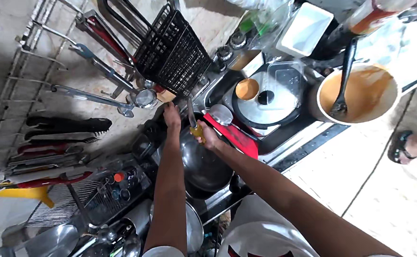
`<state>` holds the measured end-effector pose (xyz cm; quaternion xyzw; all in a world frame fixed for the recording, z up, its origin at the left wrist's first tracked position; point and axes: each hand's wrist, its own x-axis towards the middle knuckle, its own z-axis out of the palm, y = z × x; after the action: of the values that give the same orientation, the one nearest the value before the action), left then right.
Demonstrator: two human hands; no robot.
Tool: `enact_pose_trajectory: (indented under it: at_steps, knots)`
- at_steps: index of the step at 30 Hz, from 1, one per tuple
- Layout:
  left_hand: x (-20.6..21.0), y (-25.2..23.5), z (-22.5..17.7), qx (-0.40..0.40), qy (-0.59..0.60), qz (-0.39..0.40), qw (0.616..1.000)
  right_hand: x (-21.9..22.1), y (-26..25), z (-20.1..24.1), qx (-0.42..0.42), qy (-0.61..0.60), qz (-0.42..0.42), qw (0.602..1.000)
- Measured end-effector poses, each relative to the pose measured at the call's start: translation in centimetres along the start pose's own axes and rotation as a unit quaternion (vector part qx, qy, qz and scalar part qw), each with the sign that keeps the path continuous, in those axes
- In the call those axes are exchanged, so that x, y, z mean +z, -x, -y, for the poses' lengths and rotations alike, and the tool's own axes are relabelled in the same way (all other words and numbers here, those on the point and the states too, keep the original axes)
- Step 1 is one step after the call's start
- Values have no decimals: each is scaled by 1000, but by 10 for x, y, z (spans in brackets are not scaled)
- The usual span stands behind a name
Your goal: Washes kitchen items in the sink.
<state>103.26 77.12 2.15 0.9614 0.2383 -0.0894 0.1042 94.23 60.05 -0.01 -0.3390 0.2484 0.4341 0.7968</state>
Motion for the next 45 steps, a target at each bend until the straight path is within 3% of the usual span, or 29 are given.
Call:
enact_pose_trajectory:
  at_steps: [6, 12, 16, 18, 21, 24, 26, 32, 37, 45]
  knots:
    - [-3, -4, 13, 98, -27, 10, 995, 13, -8, 2, -37, 131, -94, 986]
    - [6, 6, 12, 260, -56, 29, 963, 6, 1, -8, -67, 320, -93, 940]
    - [-13, 55, 10, 205, -5, -102, 973, 12, -6, -10, -1, 238, -20, 971]
    - [-35, 88, 30, 148, 2, -177, 973, 17, -12, -16, 33, 157, 27, 987]
    - [-69, 121, 77, 44, 17, -228, 973, 39, -25, -24, 54, 42, 69, 995]
    - [-80, 93, 119, -30, 93, -174, 980, 74, -23, -29, 76, -26, 84, 993]
    - [-80, 76, 136, -9, 146, -129, 981, 97, -23, -34, 87, -48, 93, 991]
    - [-68, 64, 147, -31, 229, -122, 965, 132, -41, -49, 91, -52, 80, 991]
    - [-74, 61, 150, -37, 236, -81, 968, 130, -49, -50, 94, -70, 78, 990]
    - [-64, 61, 152, -31, 233, -97, 967, 120, -40, -44, 80, -38, 88, 992]
